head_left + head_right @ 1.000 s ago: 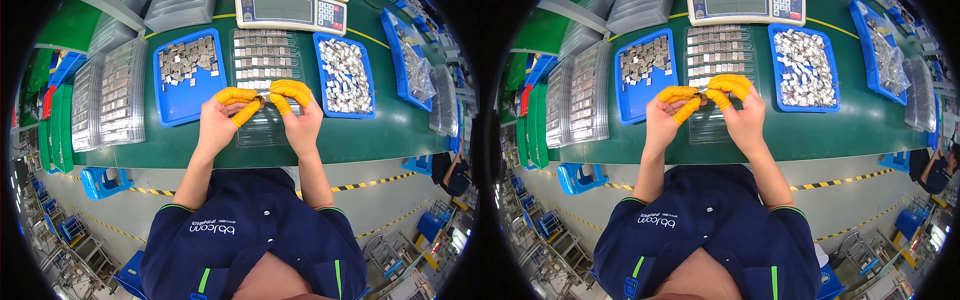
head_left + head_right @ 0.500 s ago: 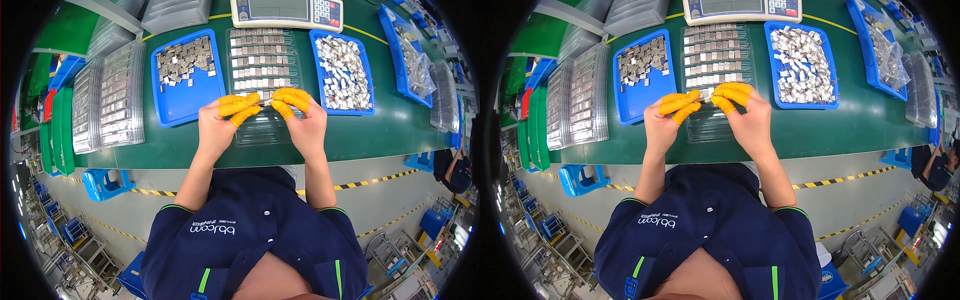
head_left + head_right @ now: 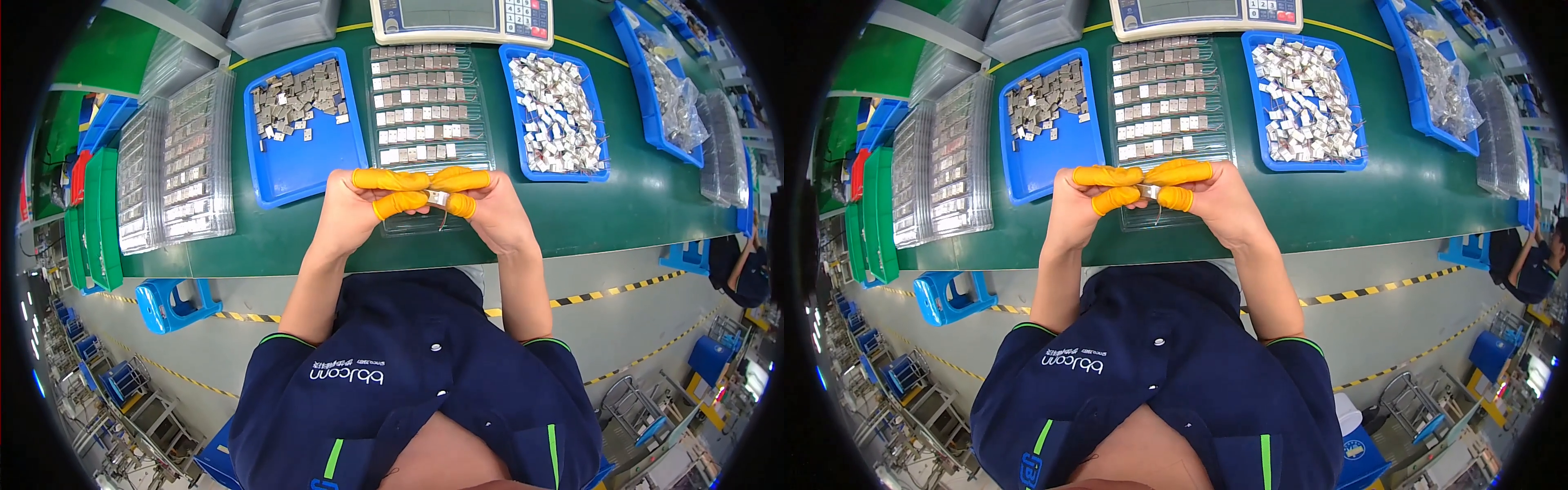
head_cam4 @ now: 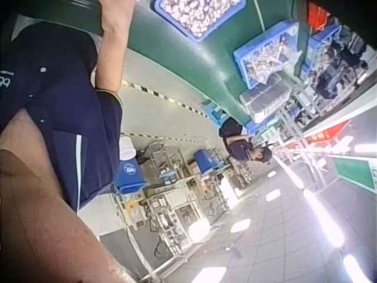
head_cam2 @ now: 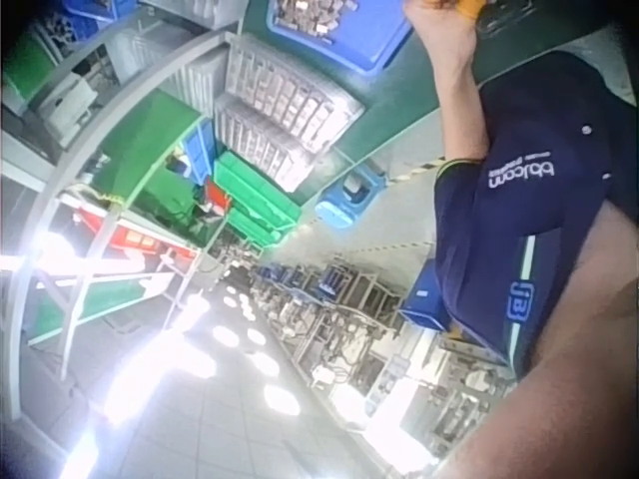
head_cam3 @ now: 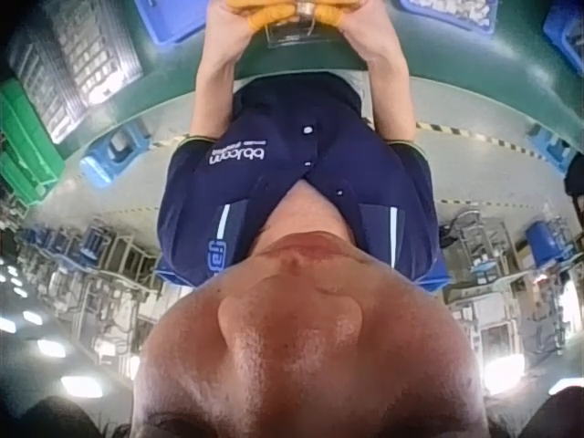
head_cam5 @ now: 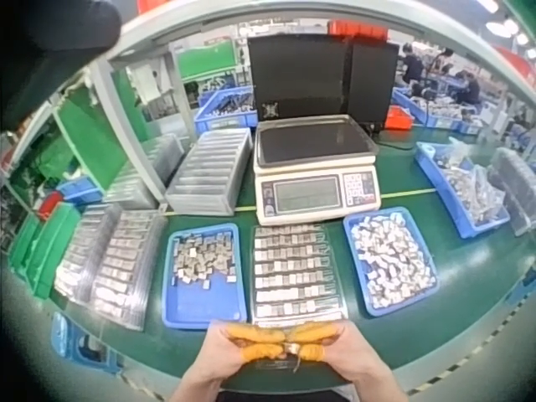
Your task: The person sorts small electronic components by hand from a bulk tray into a grid-style organizer.
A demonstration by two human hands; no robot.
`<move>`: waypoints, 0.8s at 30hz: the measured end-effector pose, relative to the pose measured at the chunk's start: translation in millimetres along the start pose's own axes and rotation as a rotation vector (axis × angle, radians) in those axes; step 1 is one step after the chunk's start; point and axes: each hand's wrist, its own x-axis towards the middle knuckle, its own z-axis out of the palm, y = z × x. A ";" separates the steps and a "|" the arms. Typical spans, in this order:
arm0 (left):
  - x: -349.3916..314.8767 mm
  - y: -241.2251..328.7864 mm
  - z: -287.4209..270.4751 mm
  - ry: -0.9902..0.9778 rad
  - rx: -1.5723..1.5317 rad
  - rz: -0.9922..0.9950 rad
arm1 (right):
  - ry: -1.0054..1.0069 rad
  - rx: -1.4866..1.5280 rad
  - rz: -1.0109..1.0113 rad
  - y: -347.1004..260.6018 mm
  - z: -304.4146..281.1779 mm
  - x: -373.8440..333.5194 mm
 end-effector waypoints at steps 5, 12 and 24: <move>0.9 -4.1 6.9 0.065 0.013 0.005 | 0.068 -0.137 -0.037 1.9 -1.9 3.6; 15.2 -23.2 18.3 0.241 -0.056 0.045 | 0.269 -0.304 -0.256 10.1 3.5 4.3; 19.5 -37.2 21.1 0.066 0.334 0.185 | 0.250 -1.124 -0.694 5.7 -5.6 -14.8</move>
